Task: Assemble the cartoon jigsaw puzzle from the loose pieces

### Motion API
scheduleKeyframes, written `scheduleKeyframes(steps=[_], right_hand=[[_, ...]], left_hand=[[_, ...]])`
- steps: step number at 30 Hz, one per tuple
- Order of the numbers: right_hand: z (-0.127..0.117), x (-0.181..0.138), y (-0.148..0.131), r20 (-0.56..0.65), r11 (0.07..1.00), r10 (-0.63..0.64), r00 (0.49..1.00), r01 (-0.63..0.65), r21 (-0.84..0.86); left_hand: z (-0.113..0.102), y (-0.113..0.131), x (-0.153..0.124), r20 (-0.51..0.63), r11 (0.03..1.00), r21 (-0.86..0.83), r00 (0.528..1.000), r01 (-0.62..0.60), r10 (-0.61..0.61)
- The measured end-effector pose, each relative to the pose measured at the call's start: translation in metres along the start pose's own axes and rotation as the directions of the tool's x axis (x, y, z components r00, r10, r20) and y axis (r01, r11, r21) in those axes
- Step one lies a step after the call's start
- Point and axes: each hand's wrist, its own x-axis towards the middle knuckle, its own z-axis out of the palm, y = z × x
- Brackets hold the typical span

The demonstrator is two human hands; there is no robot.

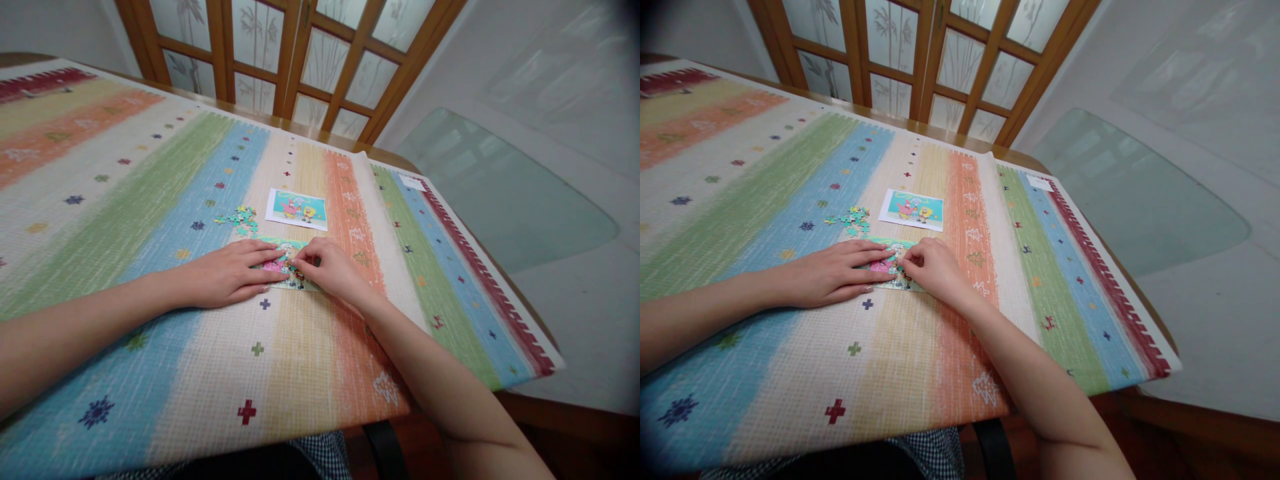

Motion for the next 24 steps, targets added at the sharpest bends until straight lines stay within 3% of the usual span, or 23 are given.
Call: scheduleKeyframes(steps=[14, 24], right_hand=[[-0.001, 0.001, 0.006, -0.034, 1.0, -0.005, 0.999, 0.005, -0.024], [-0.008, 0.004, 0.013, 0.015, 0.991, -0.002, 1.0, 0.0, 0.132]], left_hand=[[-0.001, 0.0, 0.0, 0.01, 0.998, -0.056, 0.999, 0.035, -0.034], [-0.001, 0.001, 0.001, 0.018, 0.999, -0.036, 0.999, 0.038, -0.037]])
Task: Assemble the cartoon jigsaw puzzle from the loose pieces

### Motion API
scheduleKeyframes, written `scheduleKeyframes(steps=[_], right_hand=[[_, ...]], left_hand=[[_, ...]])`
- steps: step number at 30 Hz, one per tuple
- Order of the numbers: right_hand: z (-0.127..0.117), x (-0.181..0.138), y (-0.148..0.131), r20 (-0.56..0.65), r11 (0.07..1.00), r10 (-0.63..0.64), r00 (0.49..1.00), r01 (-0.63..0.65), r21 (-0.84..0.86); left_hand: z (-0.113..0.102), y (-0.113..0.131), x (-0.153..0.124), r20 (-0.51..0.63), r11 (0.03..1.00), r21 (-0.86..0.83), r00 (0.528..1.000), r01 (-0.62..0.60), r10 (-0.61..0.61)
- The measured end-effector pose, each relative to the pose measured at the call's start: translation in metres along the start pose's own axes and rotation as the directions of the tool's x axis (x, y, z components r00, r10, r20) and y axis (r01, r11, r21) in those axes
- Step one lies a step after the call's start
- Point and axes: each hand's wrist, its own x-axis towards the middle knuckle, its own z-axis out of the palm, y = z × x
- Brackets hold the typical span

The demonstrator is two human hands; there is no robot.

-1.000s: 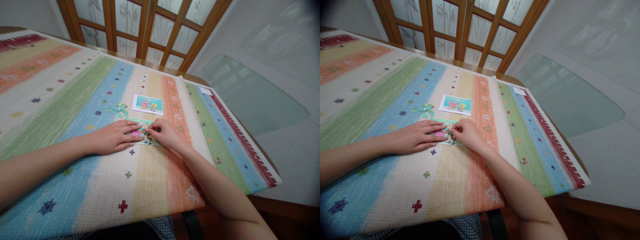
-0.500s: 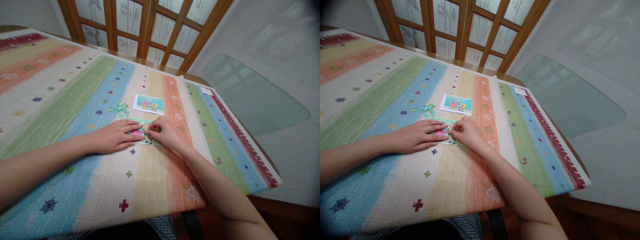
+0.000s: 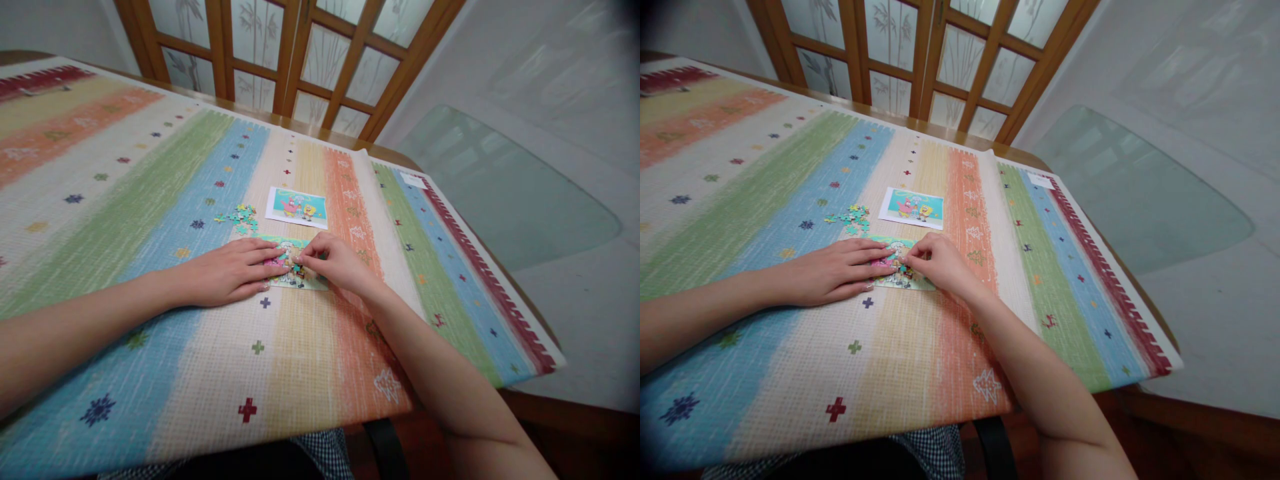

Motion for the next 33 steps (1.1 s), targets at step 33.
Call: scheduleKeyframes(steps=[33], right_hand=[[0.006, -0.006, -0.019, 0.006, 0.897, 0.085, 0.996, -0.079, 0.434]], left_hand=[[-0.024, 0.009, 0.003, -0.136, 0.893, -0.447, 0.991, -0.052, -0.01]])
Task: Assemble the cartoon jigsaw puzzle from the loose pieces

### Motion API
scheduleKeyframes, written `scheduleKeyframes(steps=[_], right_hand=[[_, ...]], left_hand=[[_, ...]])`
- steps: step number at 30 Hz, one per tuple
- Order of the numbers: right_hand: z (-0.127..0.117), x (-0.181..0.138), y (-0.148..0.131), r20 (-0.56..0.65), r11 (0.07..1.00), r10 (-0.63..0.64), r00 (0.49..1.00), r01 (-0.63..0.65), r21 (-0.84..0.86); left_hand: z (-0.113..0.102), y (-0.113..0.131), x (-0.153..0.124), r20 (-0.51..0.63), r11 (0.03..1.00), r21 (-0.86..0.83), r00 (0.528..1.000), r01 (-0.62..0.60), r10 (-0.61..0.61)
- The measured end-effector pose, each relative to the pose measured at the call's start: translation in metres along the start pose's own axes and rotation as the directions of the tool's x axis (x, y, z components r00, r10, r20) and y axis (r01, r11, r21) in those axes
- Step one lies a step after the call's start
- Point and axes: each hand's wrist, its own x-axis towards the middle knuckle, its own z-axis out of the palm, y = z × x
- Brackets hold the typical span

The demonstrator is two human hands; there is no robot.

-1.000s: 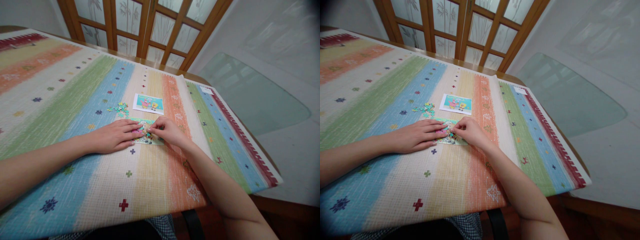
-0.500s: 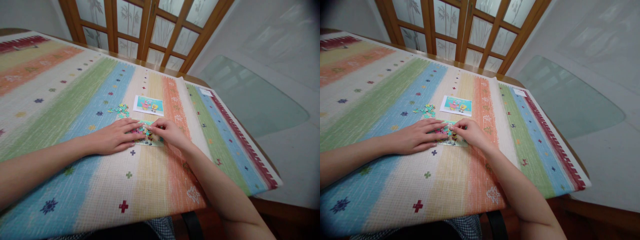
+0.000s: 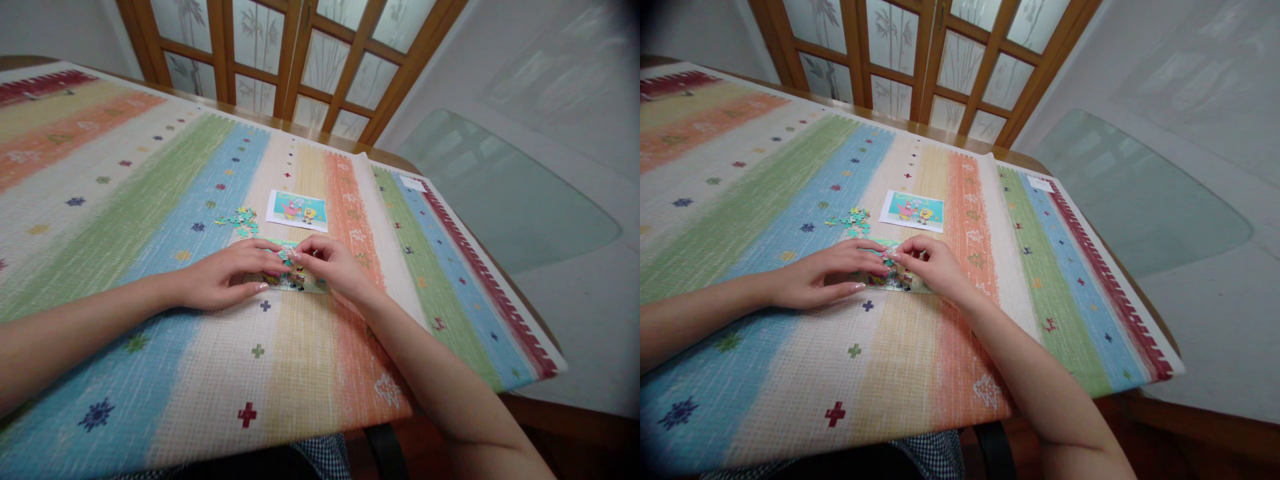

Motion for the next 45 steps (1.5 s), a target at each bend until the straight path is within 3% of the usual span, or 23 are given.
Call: scheduleKeyframes(steps=[5, 11, 19, 22, 26, 29, 36, 41, 45], right_hand=[[-0.01, -0.001, -0.003, 0.135, 0.997, -0.011, 0.991, 0.021, -0.074], [-0.015, -0.005, -0.01, 0.167, 0.97, -0.107, 0.98, 0.14, -0.2], [-0.022, -0.002, -0.004, 0.142, 0.995, 0.031, 0.989, -0.017, -0.102], [-0.033, -0.003, -0.005, 0.138, 0.991, 0.034, 0.99, -0.015, -0.135], [-0.043, -0.007, -0.01, 0.137, 0.922, 0.061, 0.989, -0.003, -0.386], [-0.044, -0.007, -0.011, 0.152, 0.887, 0.103, 0.983, -0.021, -0.461], [-0.04, -0.006, -0.003, 0.136, 0.943, 0.214, 0.967, -0.169, -0.286], [-0.039, -0.003, 0.0, 0.154, 0.939, 0.144, 0.977, -0.086, -0.333], [-0.039, -0.001, 0.002, 0.17, 0.939, 0.163, 0.972, -0.1, -0.329]], left_hand=[[-0.004, 0.003, 0.002, -0.044, 0.994, -0.1, 0.998, 0.044, -0.049], [-0.003, 0.009, 0.005, -0.026, 0.993, -0.106, 0.998, 0.055, -0.058], [0.004, 0.012, 0.001, 0.016, 0.986, -0.133, 0.995, 0.103, -0.102], [0.012, 0.014, -0.002, 0.034, 0.998, -0.018, 0.997, 0.067, -0.067], [0.027, 0.02, -0.002, 0.102, 0.969, 0.242, 0.992, 0.046, -0.072], [0.035, 0.023, 0.0, 0.137, 0.937, 0.349, 0.988, 0.022, -0.074], [0.038, 0.022, 0.0, 0.211, 0.927, 0.373, 0.976, -0.022, -0.062], [0.039, 0.021, -0.001, 0.197, 0.93, 0.369, 0.978, -0.005, -0.073], [0.04, 0.019, -0.003, 0.189, 0.932, 0.362, 0.98, -0.007, -0.066]])
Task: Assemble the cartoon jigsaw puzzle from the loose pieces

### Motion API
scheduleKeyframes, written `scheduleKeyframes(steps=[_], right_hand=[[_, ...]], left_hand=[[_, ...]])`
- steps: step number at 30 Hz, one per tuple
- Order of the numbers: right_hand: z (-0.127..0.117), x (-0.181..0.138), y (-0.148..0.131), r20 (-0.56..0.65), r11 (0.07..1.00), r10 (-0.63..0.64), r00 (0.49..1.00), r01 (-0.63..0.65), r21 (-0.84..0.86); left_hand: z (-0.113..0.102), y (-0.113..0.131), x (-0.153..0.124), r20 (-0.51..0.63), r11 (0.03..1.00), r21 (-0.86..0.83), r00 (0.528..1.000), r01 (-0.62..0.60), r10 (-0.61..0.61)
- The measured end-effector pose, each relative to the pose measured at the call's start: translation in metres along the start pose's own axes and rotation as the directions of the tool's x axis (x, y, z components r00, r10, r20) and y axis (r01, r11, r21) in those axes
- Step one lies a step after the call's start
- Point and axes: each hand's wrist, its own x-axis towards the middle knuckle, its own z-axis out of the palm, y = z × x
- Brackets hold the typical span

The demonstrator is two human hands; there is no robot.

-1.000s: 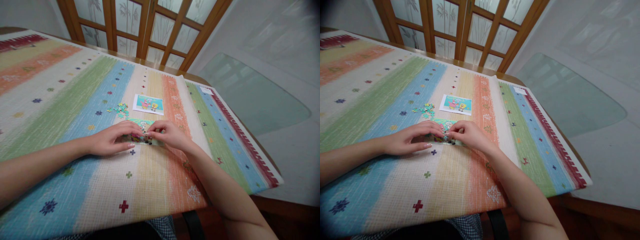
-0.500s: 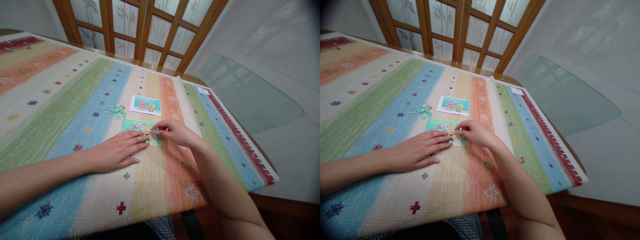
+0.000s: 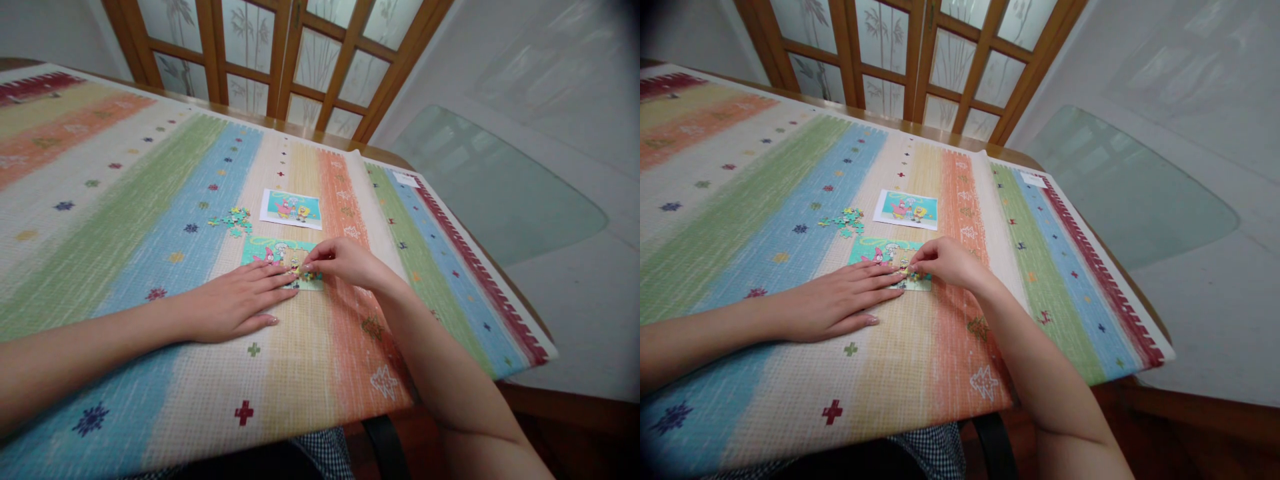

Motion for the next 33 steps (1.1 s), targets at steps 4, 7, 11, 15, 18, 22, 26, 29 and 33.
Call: scheduleKeyframes(steps=[4, 7, 11, 15, 18, 22, 26, 29, 33], right_hand=[[0.005, 0.003, 0.004, -0.017, 1.0, 0.017, 1.0, -0.017, 0.007], [0.009, 0.006, 0.008, -0.026, 1.0, 0.025, 0.999, -0.025, 0.012], [0.01, 0.007, 0.012, -0.024, 1.0, 0.007, 1.0, -0.007, -0.004], [0.011, 0.008, 0.013, -0.033, 0.998, -0.01, 0.999, 0.008, -0.059], [0.012, 0.008, 0.011, -0.047, 0.996, -0.022, 0.999, 0.017, -0.09], [0.012, 0.007, 0.008, -0.055, 0.993, -0.019, 0.998, 0.012, -0.115], [0.008, 0.005, 0.005, -0.017, 0.993, 0.016, 1.0, -0.018, -0.121], [0.005, 0.003, 0.003, 0.02, 0.992, 0.019, 1.0, -0.016, -0.122], [0.003, 0.001, 0.002, 0.009, 0.991, 0.012, 1.0, -0.011, -0.134]], left_hand=[[0.0, 0.0, 0.0, -0.009, 1.0, -0.001, 1.0, -0.007, 0.007], [-0.001, 0.0, 0.001, -0.006, 1.0, 0.011, 1.0, -0.014, 0.014], [-0.001, 0.0, 0.002, 0.003, 0.999, 0.03, 1.0, -0.02, 0.019], [-0.002, 0.001, 0.002, -0.001, 1.0, 0.016, 1.0, -0.014, 0.014], [-0.003, 0.001, 0.002, 0.006, 1.0, 0.014, 1.0, -0.012, 0.012], [-0.003, 0.001, 0.002, 0.009, 1.0, 0.019, 1.0, -0.012, 0.012], [-0.003, 0.001, 0.002, 0.02, 0.999, 0.033, 1.0, -0.007, 0.007], [-0.004, 0.001, 0.003, 0.039, 0.999, 0.038, 0.999, -0.002, 0.0], [-0.004, 0.001, 0.003, 0.045, 0.999, 0.049, 0.999, -0.009, 0.006]])
